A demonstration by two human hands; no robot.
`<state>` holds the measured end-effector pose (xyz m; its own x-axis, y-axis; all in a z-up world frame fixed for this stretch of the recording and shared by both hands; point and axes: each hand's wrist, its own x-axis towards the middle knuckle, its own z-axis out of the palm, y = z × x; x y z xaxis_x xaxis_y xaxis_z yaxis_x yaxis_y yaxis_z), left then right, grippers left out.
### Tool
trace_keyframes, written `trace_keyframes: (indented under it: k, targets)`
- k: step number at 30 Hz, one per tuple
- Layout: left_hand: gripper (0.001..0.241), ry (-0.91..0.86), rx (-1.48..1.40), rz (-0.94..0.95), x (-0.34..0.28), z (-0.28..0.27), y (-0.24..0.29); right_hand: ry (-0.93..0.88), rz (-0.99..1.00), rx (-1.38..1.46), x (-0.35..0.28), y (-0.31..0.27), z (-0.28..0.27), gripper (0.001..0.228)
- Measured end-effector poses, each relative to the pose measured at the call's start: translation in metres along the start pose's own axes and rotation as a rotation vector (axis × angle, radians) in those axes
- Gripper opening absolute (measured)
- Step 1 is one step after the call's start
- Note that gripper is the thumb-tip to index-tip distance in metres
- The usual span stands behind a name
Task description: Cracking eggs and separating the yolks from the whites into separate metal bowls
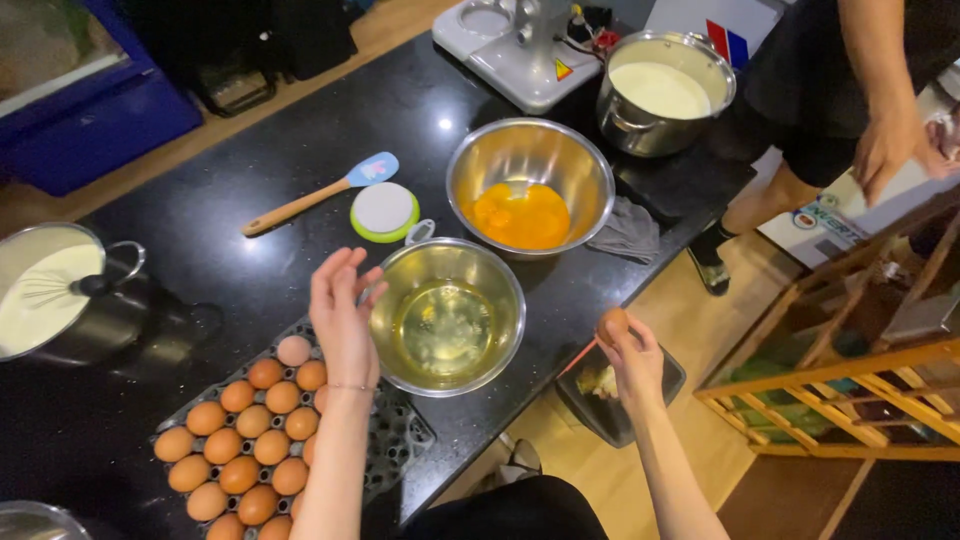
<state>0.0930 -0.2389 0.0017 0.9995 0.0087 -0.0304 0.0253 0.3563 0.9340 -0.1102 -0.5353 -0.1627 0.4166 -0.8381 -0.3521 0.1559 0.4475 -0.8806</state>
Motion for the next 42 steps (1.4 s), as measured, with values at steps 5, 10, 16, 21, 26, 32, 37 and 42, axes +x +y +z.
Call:
trace_keyframes:
  k: [5, 10, 16, 21, 26, 32, 37, 42]
  targets:
    - [0.026, 0.046, 0.03, -0.11, -0.014, 0.016, -0.015, 0.122, -0.11, -0.104, 0.023, 0.02, -0.011, 0.056]
    - [0.028, 0.095, 0.062, -0.083, -0.016, 0.019, -0.017, 0.149, -0.601, -0.808, 0.001, -0.002, 0.008, 0.047]
    - [0.029, 0.084, 0.094, -0.106, -0.025, 0.031, -0.005, 0.085, -0.995, -1.166, 0.025, 0.047, -0.017, 0.046]
    - [0.024, -0.158, 0.276, -0.112, -0.029, 0.043, 0.004, -0.058, -0.524, -0.549, -0.04, -0.043, 0.053, 0.043]
    - [0.039, -0.701, 0.447, -0.077, -0.026, 0.05, 0.011, -0.569, 0.116, -0.068, -0.07, -0.078, 0.138, 0.036]
    - [0.053, -0.715, 0.471, -0.083, 0.002, 0.013, -0.001, -0.839, 0.119, -0.272, -0.086, -0.051, 0.198, 0.033]
    - [0.051, -0.582, 0.45, -0.162, 0.016, -0.022, -0.019, -0.898, 0.077, -0.302, -0.093, -0.029, 0.213, 0.049]
    - [0.05, -0.448, 0.619, -0.108, 0.015, -0.019, -0.015, -0.924, 0.016, -0.373, -0.094, -0.026, 0.223, 0.051]
